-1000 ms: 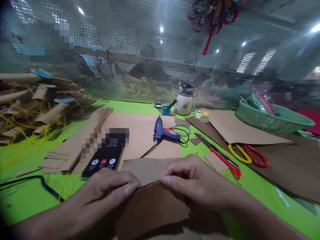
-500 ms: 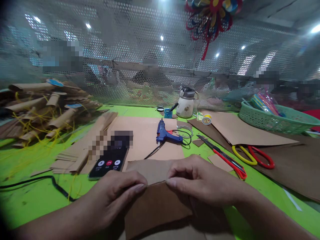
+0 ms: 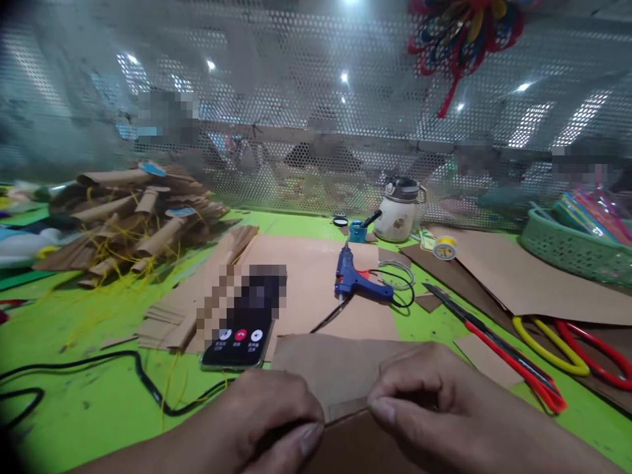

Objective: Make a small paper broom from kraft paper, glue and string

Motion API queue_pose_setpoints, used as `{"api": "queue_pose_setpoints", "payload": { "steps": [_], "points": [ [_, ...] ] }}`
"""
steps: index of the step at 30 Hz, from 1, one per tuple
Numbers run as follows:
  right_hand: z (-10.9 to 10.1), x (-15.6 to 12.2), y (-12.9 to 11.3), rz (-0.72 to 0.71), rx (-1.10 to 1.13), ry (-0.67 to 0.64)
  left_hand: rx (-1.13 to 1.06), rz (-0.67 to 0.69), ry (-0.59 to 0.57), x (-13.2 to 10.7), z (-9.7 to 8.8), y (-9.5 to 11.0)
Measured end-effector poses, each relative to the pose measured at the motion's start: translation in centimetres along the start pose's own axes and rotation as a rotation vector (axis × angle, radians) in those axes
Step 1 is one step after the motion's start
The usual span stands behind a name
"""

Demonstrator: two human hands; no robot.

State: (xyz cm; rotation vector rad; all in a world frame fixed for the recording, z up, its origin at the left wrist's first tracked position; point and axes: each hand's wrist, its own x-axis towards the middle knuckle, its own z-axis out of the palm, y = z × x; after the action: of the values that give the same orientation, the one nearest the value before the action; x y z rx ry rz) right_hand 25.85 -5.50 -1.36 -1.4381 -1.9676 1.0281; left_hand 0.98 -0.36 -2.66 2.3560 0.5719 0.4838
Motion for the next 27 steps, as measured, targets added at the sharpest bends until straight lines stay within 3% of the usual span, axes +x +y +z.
{"api": "queue_pose_setpoints", "payload": {
  "steps": [7, 14, 20, 27],
  "points": [
    [-0.3, 0.6, -1.3, 0.197, 0.158, -0.234, 0.006, 0.002, 0.020, 0.5, 0.1, -0.2],
    [0.5, 1.2, -0.8, -0.177, -0.343, -0.072, 0.068, -0.044, -0.026, 0.9, 0.8, -2.0],
    [1.6, 0.8, -0.6, -0.258, -0.471, 0.029, 0.186, 0.029, -0.010, 0.9, 1.0, -2.0],
    [1.7, 1.2, 0.1, -0.268, -0.470, -0.024, 0.311, 0.078, 0.028, 1.0, 1.3, -2.1]
  ]
}}
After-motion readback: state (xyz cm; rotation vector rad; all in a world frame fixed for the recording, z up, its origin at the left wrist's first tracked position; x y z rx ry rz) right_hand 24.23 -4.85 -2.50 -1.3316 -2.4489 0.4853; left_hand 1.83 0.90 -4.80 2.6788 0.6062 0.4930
